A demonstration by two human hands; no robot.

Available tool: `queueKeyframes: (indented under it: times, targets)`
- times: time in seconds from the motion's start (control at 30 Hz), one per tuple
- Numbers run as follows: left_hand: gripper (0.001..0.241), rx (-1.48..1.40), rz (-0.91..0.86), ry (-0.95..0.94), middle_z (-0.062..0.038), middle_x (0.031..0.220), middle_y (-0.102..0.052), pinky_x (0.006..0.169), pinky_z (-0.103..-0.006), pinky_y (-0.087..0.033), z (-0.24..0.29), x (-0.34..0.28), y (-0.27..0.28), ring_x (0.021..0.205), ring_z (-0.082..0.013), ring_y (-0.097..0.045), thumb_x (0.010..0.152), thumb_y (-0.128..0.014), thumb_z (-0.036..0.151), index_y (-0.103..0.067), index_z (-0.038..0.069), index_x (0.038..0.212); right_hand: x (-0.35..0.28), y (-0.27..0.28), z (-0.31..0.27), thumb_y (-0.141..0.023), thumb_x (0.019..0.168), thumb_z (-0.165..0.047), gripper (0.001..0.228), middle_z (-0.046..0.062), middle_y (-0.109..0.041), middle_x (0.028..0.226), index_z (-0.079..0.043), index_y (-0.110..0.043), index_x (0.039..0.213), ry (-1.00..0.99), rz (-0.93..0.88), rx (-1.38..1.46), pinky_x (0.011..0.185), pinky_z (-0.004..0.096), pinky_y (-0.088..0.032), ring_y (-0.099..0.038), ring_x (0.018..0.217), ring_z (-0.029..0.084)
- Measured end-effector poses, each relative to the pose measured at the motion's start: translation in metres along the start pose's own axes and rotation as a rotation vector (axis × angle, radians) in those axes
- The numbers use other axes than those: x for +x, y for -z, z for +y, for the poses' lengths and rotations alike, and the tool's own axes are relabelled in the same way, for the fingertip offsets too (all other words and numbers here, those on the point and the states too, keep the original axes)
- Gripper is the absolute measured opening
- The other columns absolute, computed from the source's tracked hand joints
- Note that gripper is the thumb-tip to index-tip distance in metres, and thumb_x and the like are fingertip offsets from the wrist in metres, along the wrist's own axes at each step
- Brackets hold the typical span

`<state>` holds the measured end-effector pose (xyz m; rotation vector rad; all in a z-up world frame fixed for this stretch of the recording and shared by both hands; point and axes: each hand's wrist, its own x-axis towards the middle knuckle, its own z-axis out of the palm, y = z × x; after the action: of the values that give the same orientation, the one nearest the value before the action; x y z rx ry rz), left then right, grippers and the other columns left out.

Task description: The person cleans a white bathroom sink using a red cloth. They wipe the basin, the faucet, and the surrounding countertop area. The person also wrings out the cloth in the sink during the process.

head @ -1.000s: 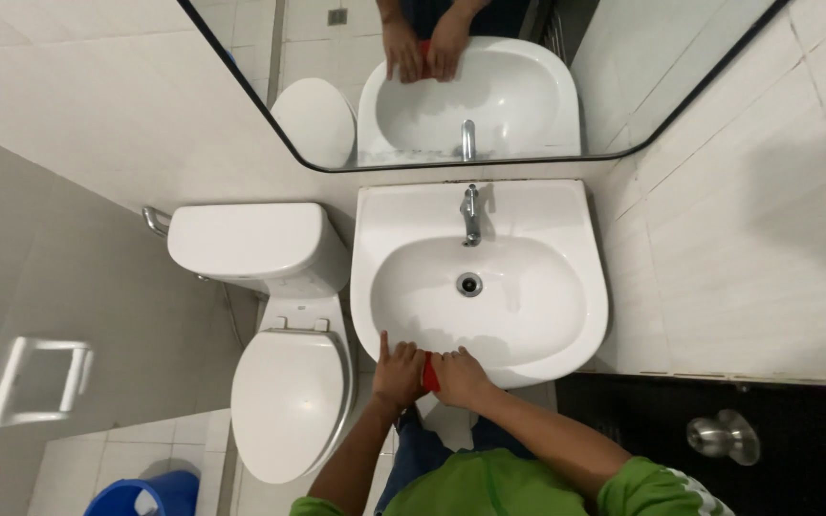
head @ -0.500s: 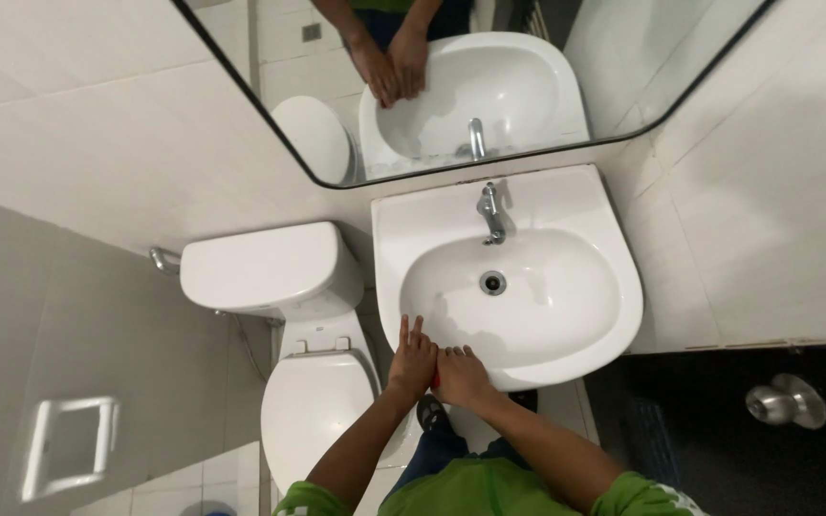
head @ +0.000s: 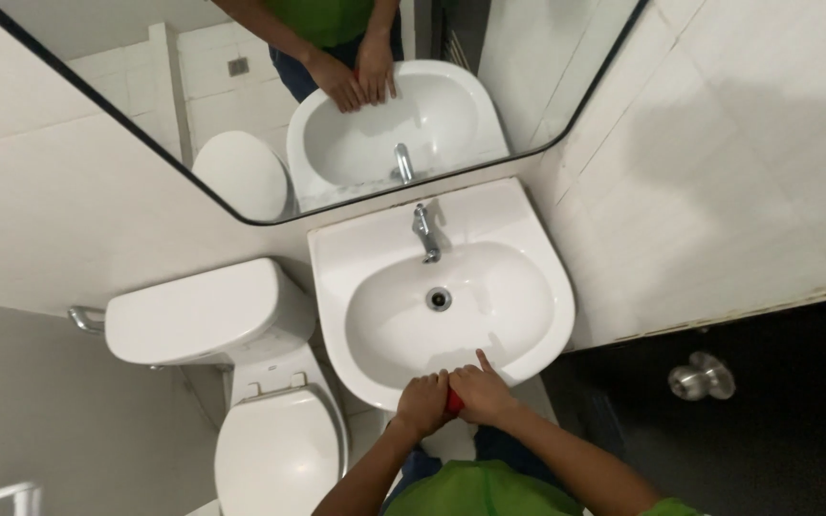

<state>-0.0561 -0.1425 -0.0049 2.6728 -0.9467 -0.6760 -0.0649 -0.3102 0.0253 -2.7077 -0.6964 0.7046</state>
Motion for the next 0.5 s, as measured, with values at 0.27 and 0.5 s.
queueKeyframes:
  times: [0.27,0.5]
  targets:
    - [0.049,-0.084,-0.121,0.099,-0.015,0.113,-0.066,0.076,-0.0436,-0.053,0.072,0.057,0.011,0.095,-0.0316,-0.066,0.096,-0.062,0.042,-0.051,0.006,0.128,-0.038,0.022,0.075,-0.058,0.085,-0.027,0.027,0.008,-0.064,0.105,-0.011,-0.060,0.107,-0.059,-0.024,-0.082,0.122,0.067,-0.008,-0.054,0.119,0.033]
    - [0.030,-0.072,0.083,0.171,-0.011,0.104,-0.066,0.076,-0.0430,-0.049,0.085,0.076,-0.025,0.091,-0.0308,-0.064,0.091,-0.061,0.027,-0.057,0.010,0.115,-0.040,0.029,0.087,-0.053,0.085,-0.018,0.031,0.013,-0.062,0.118,-0.007,-0.060,0.113,-0.061,-0.082,-0.146,0.122,0.068,-0.005,-0.049,0.128,0.036]
